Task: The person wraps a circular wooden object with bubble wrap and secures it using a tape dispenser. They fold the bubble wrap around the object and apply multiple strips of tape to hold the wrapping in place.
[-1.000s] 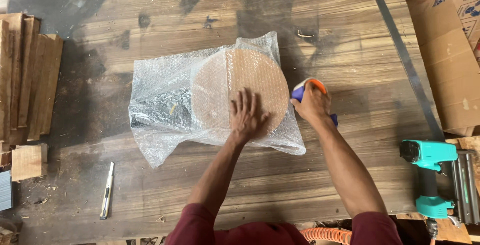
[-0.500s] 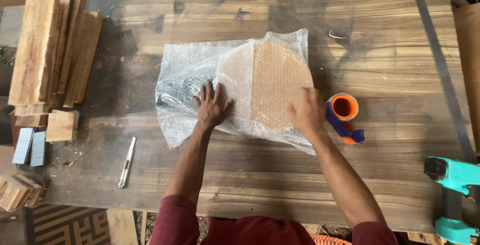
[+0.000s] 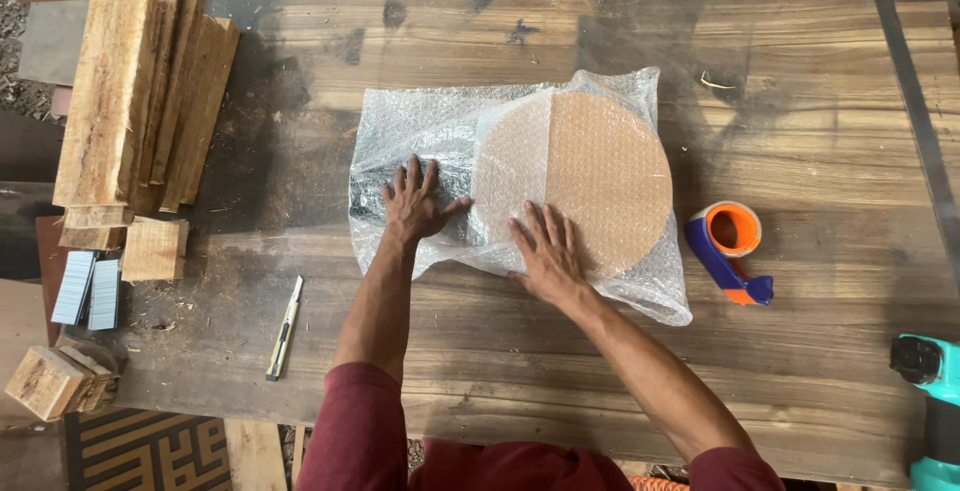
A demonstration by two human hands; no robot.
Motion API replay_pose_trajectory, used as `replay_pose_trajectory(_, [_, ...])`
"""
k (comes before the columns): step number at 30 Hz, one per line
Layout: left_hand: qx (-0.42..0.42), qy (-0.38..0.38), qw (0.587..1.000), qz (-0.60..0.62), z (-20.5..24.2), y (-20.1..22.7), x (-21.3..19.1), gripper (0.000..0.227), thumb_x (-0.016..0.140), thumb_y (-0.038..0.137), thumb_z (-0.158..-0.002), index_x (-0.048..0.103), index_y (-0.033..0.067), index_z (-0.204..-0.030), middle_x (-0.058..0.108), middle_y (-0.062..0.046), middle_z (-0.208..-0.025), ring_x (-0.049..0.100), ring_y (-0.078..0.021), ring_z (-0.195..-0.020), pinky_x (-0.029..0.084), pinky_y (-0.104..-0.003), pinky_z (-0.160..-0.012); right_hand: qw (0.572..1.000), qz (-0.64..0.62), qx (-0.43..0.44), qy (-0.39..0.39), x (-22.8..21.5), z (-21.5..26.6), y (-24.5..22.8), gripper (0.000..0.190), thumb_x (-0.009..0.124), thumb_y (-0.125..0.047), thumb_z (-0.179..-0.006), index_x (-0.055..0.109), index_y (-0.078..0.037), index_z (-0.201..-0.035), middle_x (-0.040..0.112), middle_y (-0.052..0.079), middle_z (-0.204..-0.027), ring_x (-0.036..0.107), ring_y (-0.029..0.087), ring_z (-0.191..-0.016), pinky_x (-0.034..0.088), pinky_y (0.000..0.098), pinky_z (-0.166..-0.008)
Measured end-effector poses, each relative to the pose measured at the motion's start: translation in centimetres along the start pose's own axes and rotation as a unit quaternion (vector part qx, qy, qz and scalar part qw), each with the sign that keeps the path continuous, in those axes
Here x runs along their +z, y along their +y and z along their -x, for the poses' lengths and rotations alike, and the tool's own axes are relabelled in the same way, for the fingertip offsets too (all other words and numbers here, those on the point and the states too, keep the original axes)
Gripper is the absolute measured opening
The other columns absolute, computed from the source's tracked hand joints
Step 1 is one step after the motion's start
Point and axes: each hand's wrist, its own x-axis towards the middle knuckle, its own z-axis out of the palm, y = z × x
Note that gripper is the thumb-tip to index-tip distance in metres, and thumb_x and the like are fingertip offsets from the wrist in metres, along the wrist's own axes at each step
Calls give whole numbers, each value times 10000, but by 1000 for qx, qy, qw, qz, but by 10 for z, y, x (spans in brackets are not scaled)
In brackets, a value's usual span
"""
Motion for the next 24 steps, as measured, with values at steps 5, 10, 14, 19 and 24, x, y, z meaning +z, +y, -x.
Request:
replay_pose_trajectory(5, [-21,-11,1000,-2,-14,-15,-7,1024,263,903,-900,257,192,-1638,276,-161,-1640,239,-399,-1536,221,-669,-1202,999,34,-3,-28,-1,-6,2,905,736,-496,-884,301,-196,-1619,76,202,-1728,87,447,-1571,117,677,-1216])
replay_pose_trajectory(10, [-33,-25,999,-4,-19,-18,-10,1090,301,924,-872,270,126,-1613,357,-159,-1516,265,-385,-1500,211,-681,-1200,999,45,-22,-18,-10,-17,20,899,730,-507,-877,311,-209,-1615,106,185,-1727,105,440,-1570,124,691,-1212])
replay_pose_trajectory(14, [-18,-2,999,43,-13,-33,6,1073,479,921,-778,426,33,-1380,425,-162,-1337,394,-375,-1385,233,-679,-1203,997,75,-20,10,-18,-26,47,881,744,-496,-856,363,-204,-1595,193,194,-1708,174,439,-1558,158,705,-1202])
replay_pose_trajectory(19, [-78,-14,991,107,9,-43,-14,1106,505,914,-774,384,61,-1468,360,-224,-1483,328,-431,-1455,236,-721,-1178,998,45,22,47,-28,-20,46,883,809,-361,-823,394,-180,-1581,235,192,-1696,222,422,-1550,145,683,-1223])
replay_pose_trajectory(24, [-283,80,943,155,-13,-89,35,1073,525,867,-858,276,115,-1581,208,-272,-1611,235,-438,-1498,290,-708,-1150,975,67,-38,210,36,3,35,641,710,-548,-841,603,-155,-1336,522,153,-1278,536,318,-1208,454,506,-1031])
